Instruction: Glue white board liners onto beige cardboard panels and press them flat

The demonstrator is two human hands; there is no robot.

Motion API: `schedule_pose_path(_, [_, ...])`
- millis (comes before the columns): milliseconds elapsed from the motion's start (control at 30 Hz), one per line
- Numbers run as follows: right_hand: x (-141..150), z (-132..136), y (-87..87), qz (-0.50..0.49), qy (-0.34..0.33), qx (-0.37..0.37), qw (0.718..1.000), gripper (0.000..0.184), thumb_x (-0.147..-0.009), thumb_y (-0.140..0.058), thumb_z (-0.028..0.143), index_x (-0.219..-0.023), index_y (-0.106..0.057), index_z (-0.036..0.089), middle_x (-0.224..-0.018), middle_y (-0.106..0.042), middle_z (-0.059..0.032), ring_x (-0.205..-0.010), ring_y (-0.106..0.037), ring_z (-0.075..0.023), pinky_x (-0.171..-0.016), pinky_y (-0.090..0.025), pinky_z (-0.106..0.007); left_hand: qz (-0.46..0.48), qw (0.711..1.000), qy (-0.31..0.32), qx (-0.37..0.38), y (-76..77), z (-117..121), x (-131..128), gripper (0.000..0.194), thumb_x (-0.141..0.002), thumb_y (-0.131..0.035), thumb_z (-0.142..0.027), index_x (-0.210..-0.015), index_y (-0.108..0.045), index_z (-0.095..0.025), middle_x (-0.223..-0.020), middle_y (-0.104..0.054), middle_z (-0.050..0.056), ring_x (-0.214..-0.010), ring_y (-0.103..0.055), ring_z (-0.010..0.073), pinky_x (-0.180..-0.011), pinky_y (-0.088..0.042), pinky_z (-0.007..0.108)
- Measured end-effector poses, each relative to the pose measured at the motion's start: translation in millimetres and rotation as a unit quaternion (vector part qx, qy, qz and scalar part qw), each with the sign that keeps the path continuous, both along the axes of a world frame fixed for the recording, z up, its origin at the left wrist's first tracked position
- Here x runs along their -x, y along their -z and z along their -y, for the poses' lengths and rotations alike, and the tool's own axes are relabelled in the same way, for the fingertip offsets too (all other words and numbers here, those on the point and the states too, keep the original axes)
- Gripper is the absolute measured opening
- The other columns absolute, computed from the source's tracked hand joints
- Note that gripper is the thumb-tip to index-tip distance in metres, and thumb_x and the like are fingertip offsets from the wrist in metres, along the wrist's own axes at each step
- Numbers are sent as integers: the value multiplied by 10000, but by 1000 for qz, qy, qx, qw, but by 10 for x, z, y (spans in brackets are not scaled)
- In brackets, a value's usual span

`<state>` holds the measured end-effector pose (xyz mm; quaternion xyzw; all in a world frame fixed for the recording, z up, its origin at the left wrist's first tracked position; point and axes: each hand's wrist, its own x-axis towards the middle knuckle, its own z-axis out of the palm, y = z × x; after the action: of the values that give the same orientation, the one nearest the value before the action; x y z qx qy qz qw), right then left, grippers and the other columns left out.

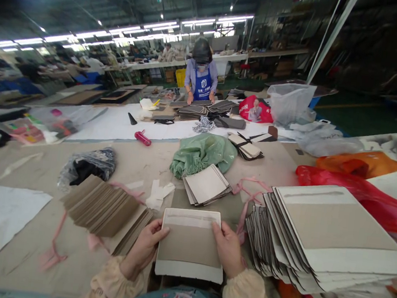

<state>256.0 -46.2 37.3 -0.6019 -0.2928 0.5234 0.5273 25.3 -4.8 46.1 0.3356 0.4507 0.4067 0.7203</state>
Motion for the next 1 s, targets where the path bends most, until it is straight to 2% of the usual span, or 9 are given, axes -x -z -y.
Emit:
schedule_pose_path(167, [-3,72,-105,7,-1,-20,1000,510,-736,-612,580,-1027,-648,162,-844,-688,-65,-769,-611,-234,-676,-504,-310,43,999,0,-27,-244,-67,-70,295,-747,-684,-294,-993,-626,-140,-961,-678,78,-857,-622,182,-771,-462,263])
schedule_pose_path(267, [11,114,-179,9,-4,-30,999,477,-743,-616,562,-1014,-651,171,-858,-686,-58,-794,-605,-229,-689,-495,-296,25,999,-3,-38,-321,-131,-139,297,-747,-690,-322,-968,-640,-130,-911,-688,74,-830,-626,187,-749,-466,265])
schedule_pose_path(433, [25,173,-283,7,-2,-42,999,404,-765,-616,523,-955,-654,170,-806,-663,-42,-744,-575,-195,-654,-471,-267,-9,1000,-9,-6,-332,-158,-221,309,-722,-711,-369,-872,-661,-103,-737,-688,53,-668,-613,162,-645,-472,255])
schedule_pose_path(533, [20,193,-320,-6,-1,-56,998,360,-775,-609,510,-887,-642,169,-757,-630,-28,-716,-545,-183,-636,-454,-266,-4,1000,-18,14,-339,-133,-234,316,-685,-740,-368,-835,-662,-101,-712,-686,47,-632,-604,148,-619,-473,244])
schedule_pose_path(667, [3,203,-350,16,5,-71,997,332,-791,-594,498,-788,-617,167,-708,-579,-12,-691,-503,-167,-614,-420,-258,3,999,-17,32,-391,-109,-245,346,-656,-757,-375,-859,-668,-109,-738,-699,55,-639,-624,159,-620,-489,252])
schedule_pose_path(767, [-25,209,-379,33,3,-68,997,335,-809,-573,496,-800,-615,163,-725,-579,-12,-689,-488,-159,-613,-404,-255,1,999,-15,46,-444,-98,-263,388,-640,-763,-385,-911,-677,-121,-758,-710,54,-656,-643,179,-620,-502,264])
schedule_pose_path(900, [-73,226,-473,56,-8,-95,994,303,-832,-557,466,-888,-608,172,-801,-599,-19,-775,-512,-174,-687,-412,-265,3,998,-17,64,-493,-83,-300,439,-622,-779,-365,-974,-673,-126,-737,-714,43,-670,-659,199,-626,-518,281])
schedule_pose_path(1000, [-99,240,-555,91,-2,-109,990,292,-845,-539,460,-820,-589,173,-743,-551,1,-742,-481,-156,-657,-389,-245,12,997,-21,67,-501,-70,-326,432,-612,-789,-349,-960,-672,-120,-749,-716,48,-695,-666,204,-641,-526,283])
